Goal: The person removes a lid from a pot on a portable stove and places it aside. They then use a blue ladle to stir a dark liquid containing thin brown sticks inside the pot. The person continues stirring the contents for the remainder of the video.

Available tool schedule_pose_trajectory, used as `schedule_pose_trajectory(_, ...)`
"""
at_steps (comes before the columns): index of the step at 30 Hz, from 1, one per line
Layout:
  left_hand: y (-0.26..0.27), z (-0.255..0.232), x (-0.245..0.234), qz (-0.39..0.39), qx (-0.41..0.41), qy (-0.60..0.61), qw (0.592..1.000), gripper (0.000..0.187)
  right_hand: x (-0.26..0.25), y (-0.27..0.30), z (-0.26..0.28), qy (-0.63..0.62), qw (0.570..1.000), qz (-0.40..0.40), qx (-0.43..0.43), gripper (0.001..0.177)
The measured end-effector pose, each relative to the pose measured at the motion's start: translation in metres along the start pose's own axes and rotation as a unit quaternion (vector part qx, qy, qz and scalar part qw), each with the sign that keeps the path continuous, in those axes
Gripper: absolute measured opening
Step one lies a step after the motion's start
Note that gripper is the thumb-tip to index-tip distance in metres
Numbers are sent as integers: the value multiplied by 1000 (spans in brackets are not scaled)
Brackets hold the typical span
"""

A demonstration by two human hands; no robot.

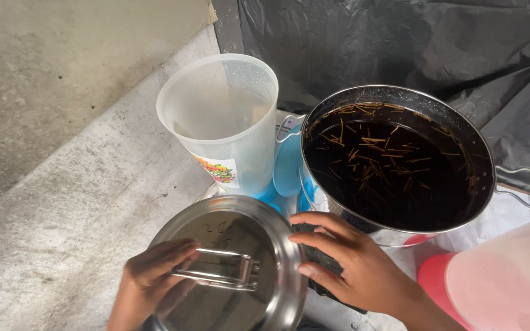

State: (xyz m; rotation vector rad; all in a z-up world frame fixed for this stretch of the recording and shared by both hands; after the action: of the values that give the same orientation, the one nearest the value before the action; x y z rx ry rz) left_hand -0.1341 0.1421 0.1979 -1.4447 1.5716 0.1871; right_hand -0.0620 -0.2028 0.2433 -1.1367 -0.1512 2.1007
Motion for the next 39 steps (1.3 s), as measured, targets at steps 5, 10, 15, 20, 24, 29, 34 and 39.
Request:
schedule_pose_trajectory(5,42,27,-26,-32,-87,-19,996,77,-27,-4,4,10,1000,-25,1,40)
schedule_pose_trajectory(10,64,27,-54,-115,-206,31,971,71,-43,-23,20,27,998,-50,-29,39)
schedule_pose_trajectory(15,73,16,-70,-204,-250,300,898,80,-42,-37,18,56,997,-43,-36,39)
schedule_pose_trajectory(20,39,37,-148,-145,-105,-93,979,72,-43,-47,14,68,996,-43,-24,38)
schedule_pose_trajectory(24,-38,32,-203,-156,11,-159,975,31,-43,-51,14,53,997,-46,-25,39)
schedule_pose_trajectory(29,-174,0,-214,-118,92,-97,984,38,-69,-68,34,98,989,-109,-34,45)
schedule_pose_trajectory(34,-297,-37,-174,-40,232,-112,965,64,-123,-106,54,118,972,-195,-61,58)
schedule_pose_trajectory(39,-376,-22,-121,11,307,-122,944,32,-148,-156,23,197,966,-167,1,54)
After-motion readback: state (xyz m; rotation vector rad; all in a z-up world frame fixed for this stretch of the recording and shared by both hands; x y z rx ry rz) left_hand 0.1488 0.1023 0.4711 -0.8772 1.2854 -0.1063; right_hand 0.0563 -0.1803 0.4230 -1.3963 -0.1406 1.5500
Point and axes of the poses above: each hand's wrist, its own y-axis away from the middle knuckle, its own x-axis out of the palm, z = x × y, the point moved 9 cm from there along -y, towards the middle knuckle, and after that the axes turned 5 degrees about z, right-handed, at the moved point
